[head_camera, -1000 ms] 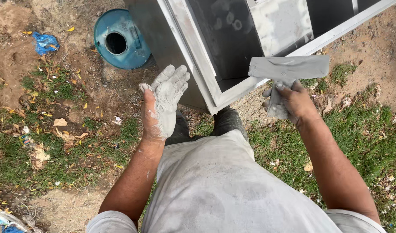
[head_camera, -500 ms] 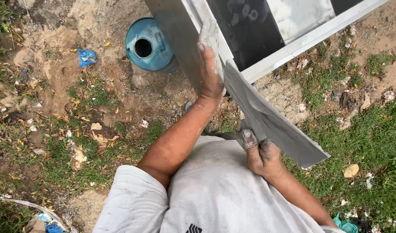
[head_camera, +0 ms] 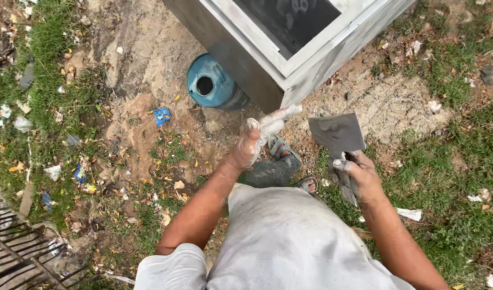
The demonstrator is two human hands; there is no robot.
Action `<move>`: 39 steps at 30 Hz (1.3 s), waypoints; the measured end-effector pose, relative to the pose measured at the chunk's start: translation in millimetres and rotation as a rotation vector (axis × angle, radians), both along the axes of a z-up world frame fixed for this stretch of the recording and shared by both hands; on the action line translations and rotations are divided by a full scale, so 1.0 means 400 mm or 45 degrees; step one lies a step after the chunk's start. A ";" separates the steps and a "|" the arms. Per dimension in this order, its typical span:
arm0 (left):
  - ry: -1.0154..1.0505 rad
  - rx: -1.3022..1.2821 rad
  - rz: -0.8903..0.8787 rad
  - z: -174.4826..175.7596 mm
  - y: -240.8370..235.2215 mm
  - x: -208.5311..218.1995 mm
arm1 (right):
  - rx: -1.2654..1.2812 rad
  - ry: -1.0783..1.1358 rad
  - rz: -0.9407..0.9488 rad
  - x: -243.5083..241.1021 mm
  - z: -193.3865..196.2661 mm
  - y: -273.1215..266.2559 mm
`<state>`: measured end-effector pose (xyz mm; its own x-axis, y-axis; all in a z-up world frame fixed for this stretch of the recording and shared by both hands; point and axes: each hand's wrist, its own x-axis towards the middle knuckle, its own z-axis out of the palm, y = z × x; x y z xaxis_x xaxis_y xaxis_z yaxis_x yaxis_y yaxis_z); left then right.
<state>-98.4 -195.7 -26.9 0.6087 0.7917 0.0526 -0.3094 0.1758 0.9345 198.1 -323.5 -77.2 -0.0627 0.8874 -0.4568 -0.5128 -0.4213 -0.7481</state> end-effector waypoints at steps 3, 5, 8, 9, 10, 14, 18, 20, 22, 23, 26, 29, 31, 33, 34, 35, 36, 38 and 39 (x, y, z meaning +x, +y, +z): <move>0.215 0.197 -0.266 0.005 0.009 0.007 | 0.101 0.038 0.107 -0.005 0.042 -0.032; 0.435 0.221 -0.401 -0.006 0.035 0.026 | 0.136 -0.044 0.192 -0.018 0.066 -0.036; 0.757 0.275 -0.598 -0.029 0.066 0.065 | 0.205 -0.104 0.314 -0.054 0.096 -0.037; 0.563 -0.002 -0.691 -0.038 0.069 0.075 | 0.259 -0.133 0.371 -0.067 0.104 -0.040; 0.399 -0.242 -0.774 -0.048 0.067 0.083 | 0.312 -0.164 0.428 -0.080 0.111 -0.044; 0.080 -0.629 -0.839 -0.076 0.018 0.085 | 0.358 0.088 0.423 -0.114 0.121 -0.070; 0.336 -0.307 -0.798 -0.061 0.016 0.109 | 0.242 0.286 0.471 -0.123 0.090 -0.102; 0.525 0.123 -0.677 -0.042 0.023 0.136 | 0.142 0.452 0.441 -0.106 0.060 -0.138; 0.508 0.250 -0.635 -0.002 0.037 0.148 | 0.206 0.533 0.347 -0.087 0.034 -0.179; 0.424 0.228 -0.657 0.025 0.059 0.156 | 0.208 0.449 0.230 -0.078 0.026 -0.188; -0.098 -0.681 -0.824 0.097 0.066 0.128 | 0.165 0.238 -0.039 -0.080 0.010 -0.197; -0.082 -0.752 -0.960 0.090 0.073 0.104 | 0.085 0.072 -0.087 -0.147 -0.004 -0.173; -0.032 -0.648 -1.036 0.014 0.084 0.087 | 0.187 -0.120 -0.021 -0.233 -0.035 -0.136; 0.168 -0.602 -1.060 -0.103 0.098 0.050 | 0.039 0.032 0.047 -0.304 -0.081 -0.120; 0.345 -0.607 -1.065 -0.167 0.118 0.034 | -0.024 0.120 0.089 -0.338 -0.109 -0.112; 0.530 -0.606 -1.088 -0.225 0.154 0.009 | 0.022 0.163 0.044 -0.376 -0.139 -0.104; 0.596 -0.482 -1.083 -0.275 0.199 -0.030 | 0.068 0.206 -0.001 -0.411 -0.170 -0.101; 0.736 -0.506 -0.930 -0.349 0.283 -0.128 | 0.019 0.359 -0.219 -0.464 -0.236 -0.103; 0.813 -0.636 -0.793 -0.367 0.325 -0.181 | -0.067 0.464 -0.408 -0.479 -0.267 -0.099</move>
